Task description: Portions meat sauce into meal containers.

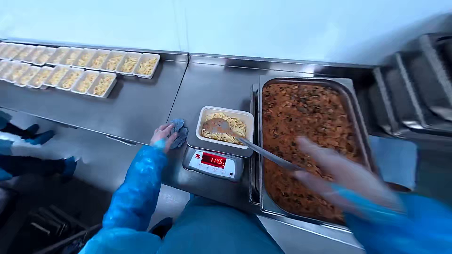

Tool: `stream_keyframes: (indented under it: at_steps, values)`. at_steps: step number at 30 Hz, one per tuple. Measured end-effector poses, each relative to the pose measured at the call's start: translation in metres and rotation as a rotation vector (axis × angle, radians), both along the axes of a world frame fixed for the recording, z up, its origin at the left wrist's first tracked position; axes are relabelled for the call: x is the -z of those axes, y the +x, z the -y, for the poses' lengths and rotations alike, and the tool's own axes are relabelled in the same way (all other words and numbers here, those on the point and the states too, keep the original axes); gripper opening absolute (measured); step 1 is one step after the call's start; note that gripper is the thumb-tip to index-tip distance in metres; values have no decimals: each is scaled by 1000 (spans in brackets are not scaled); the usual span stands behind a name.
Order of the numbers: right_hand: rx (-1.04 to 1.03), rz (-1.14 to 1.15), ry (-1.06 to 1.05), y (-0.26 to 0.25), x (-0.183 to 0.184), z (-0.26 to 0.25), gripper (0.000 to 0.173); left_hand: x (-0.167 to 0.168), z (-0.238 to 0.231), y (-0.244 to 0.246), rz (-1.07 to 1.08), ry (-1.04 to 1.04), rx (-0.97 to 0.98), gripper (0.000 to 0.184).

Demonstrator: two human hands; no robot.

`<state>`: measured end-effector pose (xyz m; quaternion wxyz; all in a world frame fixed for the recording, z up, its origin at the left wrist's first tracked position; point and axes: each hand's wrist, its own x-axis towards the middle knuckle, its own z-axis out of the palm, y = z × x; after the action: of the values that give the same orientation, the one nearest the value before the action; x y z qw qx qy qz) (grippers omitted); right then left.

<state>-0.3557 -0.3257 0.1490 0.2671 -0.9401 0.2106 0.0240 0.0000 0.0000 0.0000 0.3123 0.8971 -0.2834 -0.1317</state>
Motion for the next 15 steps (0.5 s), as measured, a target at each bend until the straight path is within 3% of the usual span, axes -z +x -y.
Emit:
stream_keyframes:
  at_steps: [2,4,7,10,15]
  values:
    - [8,-110,-92,22,22,-30,94,36,2,22,146,208,192,44]
    - [14,-194,-205,38,39,-50,97,58,4,25,194,256,245,33]
    - [82,-250,-279,49,52,-64,80,57,15,25,192,258,243,27]
    - [88,-226,-248,46,42,-73,57,66,8,24,249,169,243,27]
    - [132,71,-111,16,19,-69,49,68,-14,5,181,-99,93,40]
